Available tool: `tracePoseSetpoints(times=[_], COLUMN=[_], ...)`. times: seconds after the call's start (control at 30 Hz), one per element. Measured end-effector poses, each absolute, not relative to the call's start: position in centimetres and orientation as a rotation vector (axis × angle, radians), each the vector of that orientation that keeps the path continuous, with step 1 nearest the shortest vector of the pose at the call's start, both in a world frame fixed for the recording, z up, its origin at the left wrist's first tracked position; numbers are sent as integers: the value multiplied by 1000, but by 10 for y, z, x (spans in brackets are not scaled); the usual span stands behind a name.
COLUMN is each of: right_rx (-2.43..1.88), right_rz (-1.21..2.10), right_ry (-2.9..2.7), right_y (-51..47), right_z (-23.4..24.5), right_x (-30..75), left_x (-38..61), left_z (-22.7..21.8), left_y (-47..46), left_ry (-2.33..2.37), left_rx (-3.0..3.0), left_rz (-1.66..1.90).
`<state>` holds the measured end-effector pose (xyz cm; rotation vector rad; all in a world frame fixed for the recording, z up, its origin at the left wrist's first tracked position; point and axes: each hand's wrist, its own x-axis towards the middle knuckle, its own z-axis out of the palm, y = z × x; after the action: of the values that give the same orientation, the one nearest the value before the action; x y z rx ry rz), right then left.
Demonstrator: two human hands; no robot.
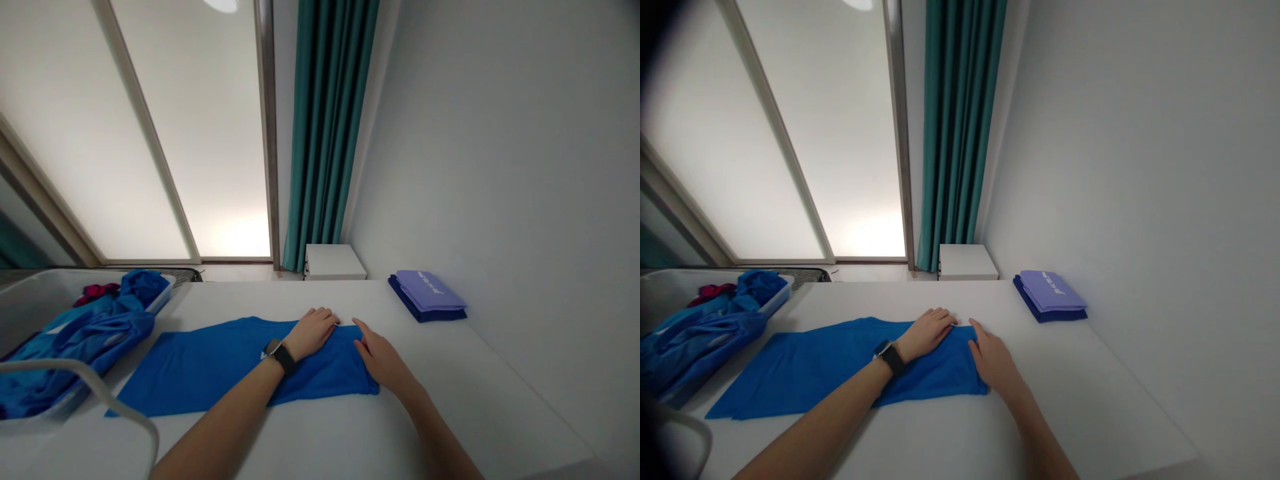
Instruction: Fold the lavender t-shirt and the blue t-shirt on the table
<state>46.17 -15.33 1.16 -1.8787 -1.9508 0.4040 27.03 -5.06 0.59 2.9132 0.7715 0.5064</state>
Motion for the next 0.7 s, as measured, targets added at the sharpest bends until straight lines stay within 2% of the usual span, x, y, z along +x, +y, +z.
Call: tracePoseSetpoints(times=[0.4, 0.7], right_rx=[-1921, -1935], right_rz=[-283, -259], right_ry=[-1981, -1925], right_y=[-197, -201], right_z=[-33, -36], right_x=[460, 476], left_x=[271, 270], left_z=[8, 7], left_y=[-58, -57], left_ry=[828, 821], left_rx=[2909, 2887], left_rz=[520, 526])
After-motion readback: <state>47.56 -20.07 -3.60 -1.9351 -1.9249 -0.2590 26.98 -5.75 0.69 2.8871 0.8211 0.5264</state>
